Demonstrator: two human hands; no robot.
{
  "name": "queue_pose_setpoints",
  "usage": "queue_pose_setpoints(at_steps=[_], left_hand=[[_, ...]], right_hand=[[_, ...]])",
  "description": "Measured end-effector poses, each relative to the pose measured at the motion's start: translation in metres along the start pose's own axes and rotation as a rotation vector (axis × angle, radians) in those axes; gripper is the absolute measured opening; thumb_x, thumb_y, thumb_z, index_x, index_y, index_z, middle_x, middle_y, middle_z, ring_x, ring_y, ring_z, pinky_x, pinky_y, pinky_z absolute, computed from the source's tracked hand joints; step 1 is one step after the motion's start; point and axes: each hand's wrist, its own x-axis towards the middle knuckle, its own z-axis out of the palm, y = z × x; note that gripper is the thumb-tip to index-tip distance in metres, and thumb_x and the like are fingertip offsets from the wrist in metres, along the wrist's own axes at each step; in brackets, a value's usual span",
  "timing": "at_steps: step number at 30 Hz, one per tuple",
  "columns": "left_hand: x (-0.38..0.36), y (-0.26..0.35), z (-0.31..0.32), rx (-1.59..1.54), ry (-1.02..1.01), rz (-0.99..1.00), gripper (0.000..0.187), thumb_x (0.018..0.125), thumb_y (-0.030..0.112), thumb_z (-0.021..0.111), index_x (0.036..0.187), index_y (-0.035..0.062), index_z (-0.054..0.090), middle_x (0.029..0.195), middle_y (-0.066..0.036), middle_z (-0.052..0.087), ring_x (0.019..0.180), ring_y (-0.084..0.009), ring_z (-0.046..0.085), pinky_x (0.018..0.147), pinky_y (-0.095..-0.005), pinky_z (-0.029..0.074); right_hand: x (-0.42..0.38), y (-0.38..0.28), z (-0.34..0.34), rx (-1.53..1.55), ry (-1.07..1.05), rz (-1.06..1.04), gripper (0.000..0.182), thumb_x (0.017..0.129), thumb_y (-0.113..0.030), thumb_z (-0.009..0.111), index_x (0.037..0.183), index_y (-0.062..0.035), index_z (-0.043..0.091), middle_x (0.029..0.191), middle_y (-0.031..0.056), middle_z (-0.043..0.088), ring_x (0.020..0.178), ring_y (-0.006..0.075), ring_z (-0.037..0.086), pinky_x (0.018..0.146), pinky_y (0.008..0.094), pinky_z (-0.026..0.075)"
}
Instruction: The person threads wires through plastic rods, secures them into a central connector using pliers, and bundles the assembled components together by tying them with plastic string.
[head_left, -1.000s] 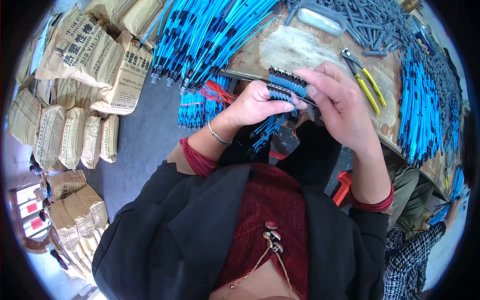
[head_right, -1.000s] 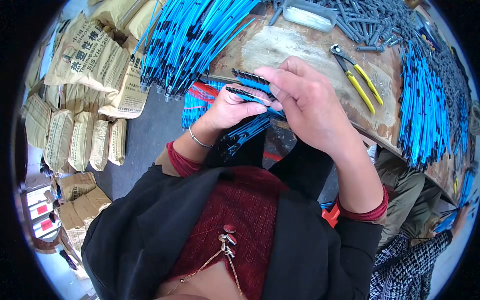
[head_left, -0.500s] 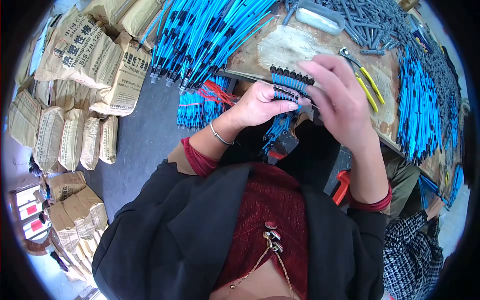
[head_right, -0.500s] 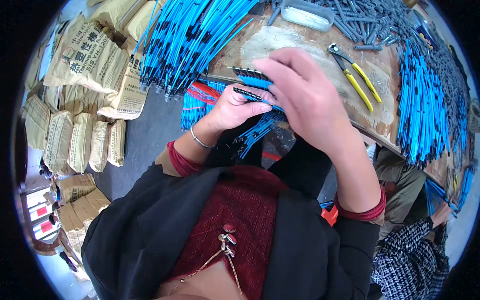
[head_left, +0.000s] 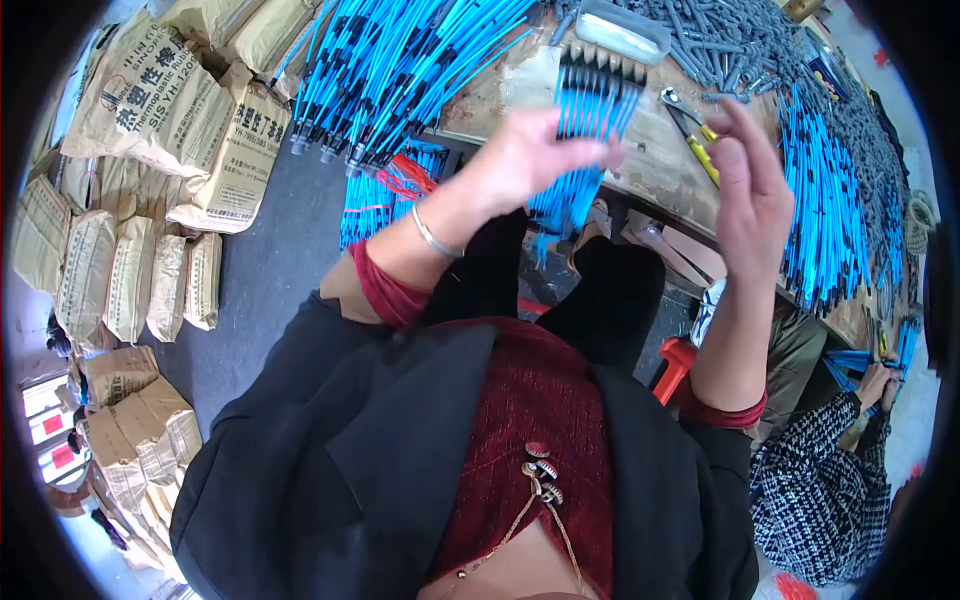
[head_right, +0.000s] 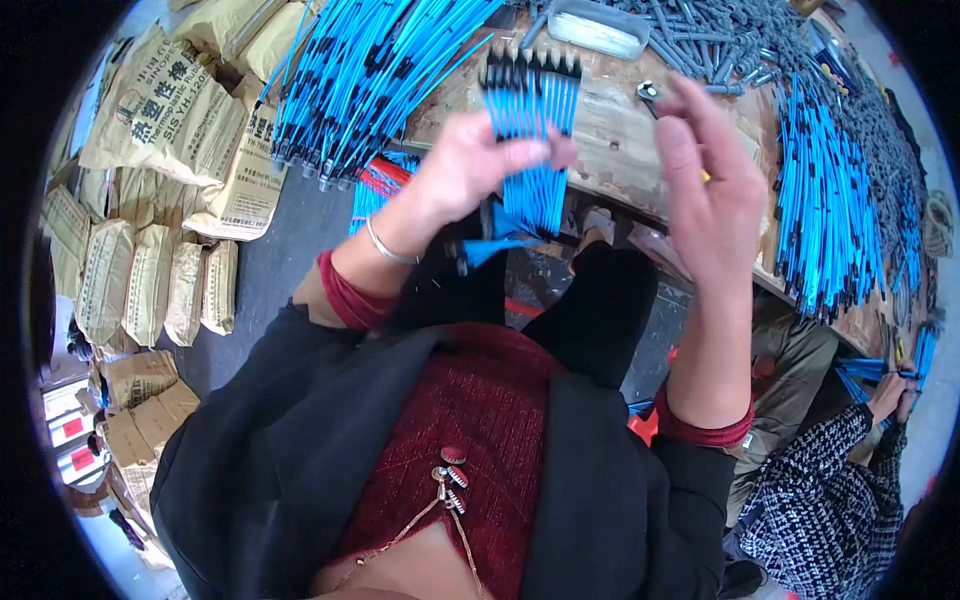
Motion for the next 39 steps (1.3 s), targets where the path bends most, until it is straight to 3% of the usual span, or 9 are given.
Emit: queue_pose_setpoints(at_steps=[6,8,12,18,20,22,23,26,39], left_hand=[[0.045,0.07,-0.006,-0.405,-0.051,0.002,0.038,0.075,0.023,0.073,0.1,-0.0028,0.061,0.08,-0.003,0.06,0.072,-0.0106,0.055,0.068,-0.027,0.048],[0.028,0.066,0.002,0.169,0.062,0.213,0.022,0.081,0.003,0.057,0.103,-0.0026,0.056,0.097,-0.016,0.064,0.093,-0.0291,0.062,0.085,-0.0396,0.05],[-0.031,0.017,0.0,0.411,-0.273,0.778,0.018,0.08,0.004,0.058,0.096,-0.002,0.061,0.1,-0.019,0.064,0.091,-0.0293,0.064,0.083,-0.0391,0.051],[-0.049,-0.004,-0.009,0.317,-0.412,0.561,0.023,0.08,0.013,0.056,0.098,0.002,0.064,0.102,-0.013,0.064,0.092,-0.0279,0.063,0.078,-0.0362,0.051],[-0.042,0.005,-0.013,0.38,-0.351,0.472,0.02,0.081,0.014,0.056,0.095,0.0034,0.066,0.098,-0.013,0.065,0.086,-0.0278,0.064,0.073,-0.0355,0.051],[-0.042,0.017,-0.01,-0.206,-0.274,0.13,0.017,0.079,0.012,0.059,0.092,0.0059,0.068,0.093,-0.012,0.066,0.08,-0.0277,0.064,0.071,-0.035,0.05],[-0.038,0.016,-0.011,-0.181,-0.279,0.177,0.017,0.078,0.011,0.059,0.092,0.0062,0.068,0.093,-0.012,0.066,0.08,-0.0277,0.064,0.071,-0.0349,0.05],[-0.025,0.012,-0.024,0.238,-0.378,0.525,0.016,0.076,0.009,0.061,0.091,0.0041,0.067,0.094,-0.012,0.065,0.081,-0.0286,0.063,0.073,-0.0354,0.05],[-0.033,-0.01,-0.022,0.37,-0.371,0.632,0.025,0.072,0.007,0.061,0.096,0.0053,0.067,0.091,-0.011,0.064,0.072,-0.0266,0.06,0.059,-0.0348,0.046]], right_hand=[[0.001,-0.002,-0.021,0.122,0.196,-0.074,0.024,0.088,-0.007,0.056,0.111,0.0025,0.057,0.095,0.0049,0.061,0.086,0.0088,0.056,0.078,0.0215,0.044],[-0.002,0.0,-0.02,0.041,0.212,-0.052,0.022,0.088,-0.007,0.056,0.108,0.0032,0.058,0.094,0.0042,0.062,0.085,0.0084,0.056,0.076,0.0208,0.045],[0.004,0.024,-0.008,-0.16,0.131,0.055,0.02,0.082,-0.011,0.063,0.101,-0.0029,0.064,0.093,0.0066,0.064,0.08,0.0114,0.059,0.072,0.0238,0.047],[0.09,0.071,0.011,-0.54,-0.069,0.003,0.023,0.082,-0.021,0.059,0.098,-0.0068,0.066,0.083,0.0105,0.066,0.076,0.0171,0.063,0.072,0.0266,0.048],[0.132,0.069,0.029,-0.528,-0.212,-0.076,0.021,0.076,-0.021,0.059,0.072,-0.001,0.065,0.072,0.0192,0.061,0.067,0.0325,0.059,0.064,0.0389,0.047],[0.166,0.091,0.047,-0.694,-0.404,0.077,0.023,0.079,-0.023,0.058,0.076,-0.0007,0.063,0.071,0.0189,0.061,0.068,0.0344,0.058,0.064,0.0399,0.047],[0.185,0.144,0.054,-0.764,-0.505,-0.109,0.024,0.076,-0.021,0.059,0.096,-0.0096,0.066,0.083,0.0137,0.066,0.075,0.0241,0.064,0.071,0.0328,0.05],[0.196,0.149,0.089,-0.996,-0.59,0.089,0.022,0.07,-0.019,0.061,0.088,-0.0095,0.068,0.083,0.0142,0.066,0.077,0.0302,0.063,0.072,0.0379,0.051],[0.158,0.118,0.066,-0.857,-0.25,-0.158,0.017,0.08,-0.02,0.053,0.081,-0.0083,0.067,0.078,0.018,0.063,0.075,0.0367,0.061,0.069,0.0426,0.05]])
